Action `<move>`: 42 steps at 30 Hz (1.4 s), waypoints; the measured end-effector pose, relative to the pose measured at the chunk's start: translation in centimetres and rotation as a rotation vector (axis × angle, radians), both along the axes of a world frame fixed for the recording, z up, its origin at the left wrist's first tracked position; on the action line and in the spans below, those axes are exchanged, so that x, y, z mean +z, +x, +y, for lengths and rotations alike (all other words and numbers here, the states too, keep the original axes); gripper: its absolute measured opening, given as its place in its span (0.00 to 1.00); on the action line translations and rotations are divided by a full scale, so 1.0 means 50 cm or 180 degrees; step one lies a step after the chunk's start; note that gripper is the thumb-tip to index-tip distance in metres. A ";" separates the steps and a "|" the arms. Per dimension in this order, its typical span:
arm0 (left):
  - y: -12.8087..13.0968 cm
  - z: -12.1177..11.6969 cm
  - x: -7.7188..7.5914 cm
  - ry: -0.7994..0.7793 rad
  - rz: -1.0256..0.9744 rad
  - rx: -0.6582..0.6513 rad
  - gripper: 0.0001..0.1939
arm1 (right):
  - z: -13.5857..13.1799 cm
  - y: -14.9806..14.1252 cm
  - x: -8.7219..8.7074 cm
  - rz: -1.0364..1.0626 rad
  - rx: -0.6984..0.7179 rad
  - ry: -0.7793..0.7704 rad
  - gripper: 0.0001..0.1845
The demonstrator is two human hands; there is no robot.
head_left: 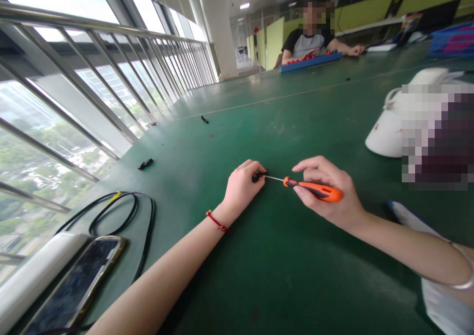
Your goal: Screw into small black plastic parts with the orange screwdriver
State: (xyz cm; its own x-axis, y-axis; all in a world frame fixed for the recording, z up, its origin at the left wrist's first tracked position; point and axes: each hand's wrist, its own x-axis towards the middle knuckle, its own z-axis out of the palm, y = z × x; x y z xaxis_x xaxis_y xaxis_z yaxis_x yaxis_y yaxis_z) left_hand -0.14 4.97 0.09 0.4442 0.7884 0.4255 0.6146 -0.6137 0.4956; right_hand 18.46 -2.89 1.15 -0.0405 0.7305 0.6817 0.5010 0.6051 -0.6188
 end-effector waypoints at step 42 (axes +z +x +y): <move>0.001 0.000 0.002 -0.0010 0.0085 0.0128 0.09 | -0.008 -0.008 0.001 -0.0113 -0.0307 0.0075 0.11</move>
